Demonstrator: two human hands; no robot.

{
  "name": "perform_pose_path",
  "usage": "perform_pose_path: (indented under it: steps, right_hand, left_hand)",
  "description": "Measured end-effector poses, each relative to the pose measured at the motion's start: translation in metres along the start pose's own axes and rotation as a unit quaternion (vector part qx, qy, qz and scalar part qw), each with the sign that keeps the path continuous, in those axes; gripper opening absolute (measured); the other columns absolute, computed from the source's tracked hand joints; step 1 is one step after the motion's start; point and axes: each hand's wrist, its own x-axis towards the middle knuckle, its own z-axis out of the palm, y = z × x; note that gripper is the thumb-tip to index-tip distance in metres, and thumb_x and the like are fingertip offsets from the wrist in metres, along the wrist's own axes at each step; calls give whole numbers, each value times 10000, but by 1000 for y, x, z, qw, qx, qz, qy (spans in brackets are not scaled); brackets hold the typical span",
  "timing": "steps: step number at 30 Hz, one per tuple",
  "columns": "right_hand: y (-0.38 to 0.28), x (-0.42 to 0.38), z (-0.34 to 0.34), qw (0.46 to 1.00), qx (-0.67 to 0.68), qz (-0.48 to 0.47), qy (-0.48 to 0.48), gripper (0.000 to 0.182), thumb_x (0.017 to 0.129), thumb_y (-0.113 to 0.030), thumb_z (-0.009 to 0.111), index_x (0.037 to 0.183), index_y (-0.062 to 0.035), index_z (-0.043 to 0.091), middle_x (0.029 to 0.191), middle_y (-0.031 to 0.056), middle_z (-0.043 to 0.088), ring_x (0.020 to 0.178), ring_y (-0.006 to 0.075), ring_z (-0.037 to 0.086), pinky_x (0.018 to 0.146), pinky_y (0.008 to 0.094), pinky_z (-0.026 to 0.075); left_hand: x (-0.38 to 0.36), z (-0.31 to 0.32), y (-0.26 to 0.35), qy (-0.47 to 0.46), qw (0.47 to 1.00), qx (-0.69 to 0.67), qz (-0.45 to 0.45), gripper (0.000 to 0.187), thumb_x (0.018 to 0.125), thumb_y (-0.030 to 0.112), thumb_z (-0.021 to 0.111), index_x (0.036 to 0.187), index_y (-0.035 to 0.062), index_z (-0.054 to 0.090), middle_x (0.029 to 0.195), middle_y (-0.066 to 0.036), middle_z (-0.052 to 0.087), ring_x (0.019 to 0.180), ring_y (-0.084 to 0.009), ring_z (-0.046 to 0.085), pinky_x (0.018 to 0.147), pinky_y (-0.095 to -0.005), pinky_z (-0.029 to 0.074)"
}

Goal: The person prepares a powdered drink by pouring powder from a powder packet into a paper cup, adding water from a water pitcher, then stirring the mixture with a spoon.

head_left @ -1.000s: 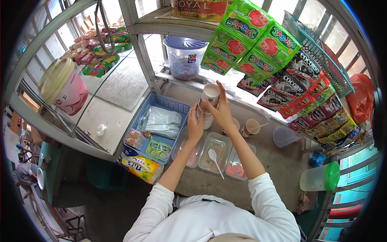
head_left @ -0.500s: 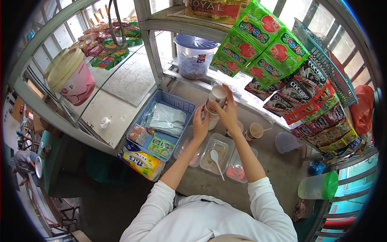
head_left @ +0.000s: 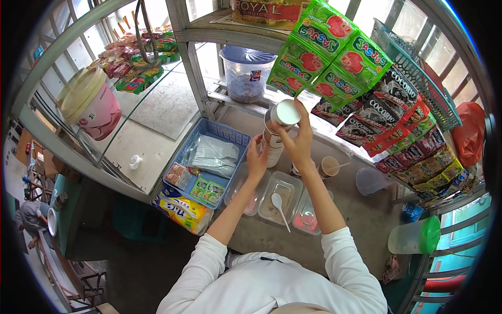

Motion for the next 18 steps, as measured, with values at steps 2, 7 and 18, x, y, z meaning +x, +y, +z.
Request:
perform_pose_path:
  steps: [2, 7, 18]
  right_hand:
    - [-9, -2, -6, 996, 7, -86, 12, 786, 761, -193, 797, 1406, -58, 369, 1298, 178, 550, 1169, 289, 565, 989, 435, 433]
    - [-59, -40, -10, 925, 326, 112, 161, 641, 872, -315, 677, 1381, -77, 369, 1279, 158, 558, 1192, 273, 552, 971, 406, 456]
    - [-94, -114, -46, 577, 624, 526, 33, 569, 944, -588, 452, 1266, -128, 543, 1225, 24, 597, 1140, 185, 585, 957, 375, 496]
  left_hand:
    - [-1, 0, -3, 4, 1000, -10, 14, 432, 914, 251, 606, 1248, -10, 520, 1203, -160, 568, 1138, -290, 527, 922, -376, 436]
    - [-16, -14, 20, 20, 994, -6, 111, 472, 958, 300, 494, 1299, -23, 446, 1308, -168, 491, 1220, -285, 456, 990, -419, 370]
    - [-83, -41, 137, -136, 950, -44, 276, 952, 656, 445, 835, 1368, -10, 395, 1366, -189, 475, 1266, -322, 474, 1044, -431, 381]
